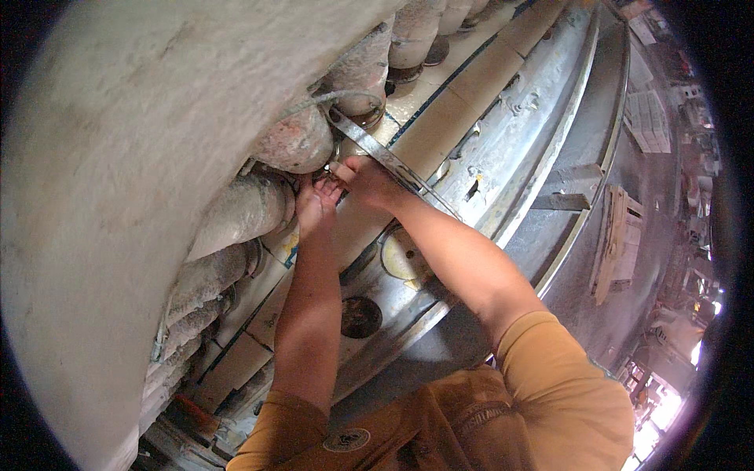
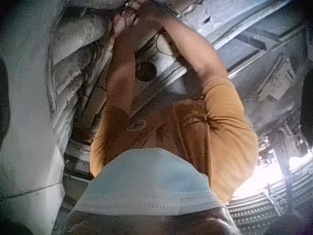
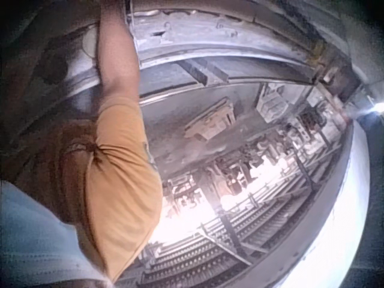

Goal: The person uses a wrench to tighten a bolt on a metal bracket attached to a large cylindrical machine. They repeatedly reposition the wrench and apply force to secure the fastener.

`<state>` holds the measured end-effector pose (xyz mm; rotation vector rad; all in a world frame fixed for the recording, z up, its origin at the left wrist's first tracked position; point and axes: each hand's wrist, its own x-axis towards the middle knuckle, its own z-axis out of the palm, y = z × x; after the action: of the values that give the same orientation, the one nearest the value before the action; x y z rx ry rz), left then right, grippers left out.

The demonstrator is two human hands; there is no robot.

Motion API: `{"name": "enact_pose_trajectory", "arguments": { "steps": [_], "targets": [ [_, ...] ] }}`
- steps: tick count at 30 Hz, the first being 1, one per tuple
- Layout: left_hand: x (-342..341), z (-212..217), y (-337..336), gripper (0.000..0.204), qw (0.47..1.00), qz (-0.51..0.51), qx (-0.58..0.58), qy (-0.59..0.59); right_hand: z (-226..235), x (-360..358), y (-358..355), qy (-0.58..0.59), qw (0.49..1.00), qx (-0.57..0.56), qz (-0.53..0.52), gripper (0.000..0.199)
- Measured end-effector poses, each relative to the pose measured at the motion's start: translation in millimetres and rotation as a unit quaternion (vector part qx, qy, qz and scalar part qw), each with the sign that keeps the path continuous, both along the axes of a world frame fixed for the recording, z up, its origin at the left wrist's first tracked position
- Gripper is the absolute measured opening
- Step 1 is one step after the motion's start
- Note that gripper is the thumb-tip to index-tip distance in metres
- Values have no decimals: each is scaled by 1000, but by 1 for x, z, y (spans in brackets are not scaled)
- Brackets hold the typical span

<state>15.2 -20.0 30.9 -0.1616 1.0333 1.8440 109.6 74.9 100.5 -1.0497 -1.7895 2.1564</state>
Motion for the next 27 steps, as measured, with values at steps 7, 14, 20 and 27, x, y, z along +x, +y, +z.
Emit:
{"name": "enact_pose_trajectory", "arguments": {
  "steps": [7, 14, 20, 27],
  "targets": [
    [3, 5, 6, 37, 1000, -2, 22, -10, -41, -12, 10, 58, 998, 9, 22, 31],
    [0, -4, -1, 32, 1000, 23, -6, 1, -24, -14, -9, -76, 967, 243, 9, 32],
    [2, -1, -12, 32, 993, -92, 68, 25, -14, -53, -72, -136, 930, 138, -314, 36],
    [-38, -50, -15, 36, 921, -165, 255, -243, -27, -17, -58, 16, 965, 109, -240, 36]
  ]
}}
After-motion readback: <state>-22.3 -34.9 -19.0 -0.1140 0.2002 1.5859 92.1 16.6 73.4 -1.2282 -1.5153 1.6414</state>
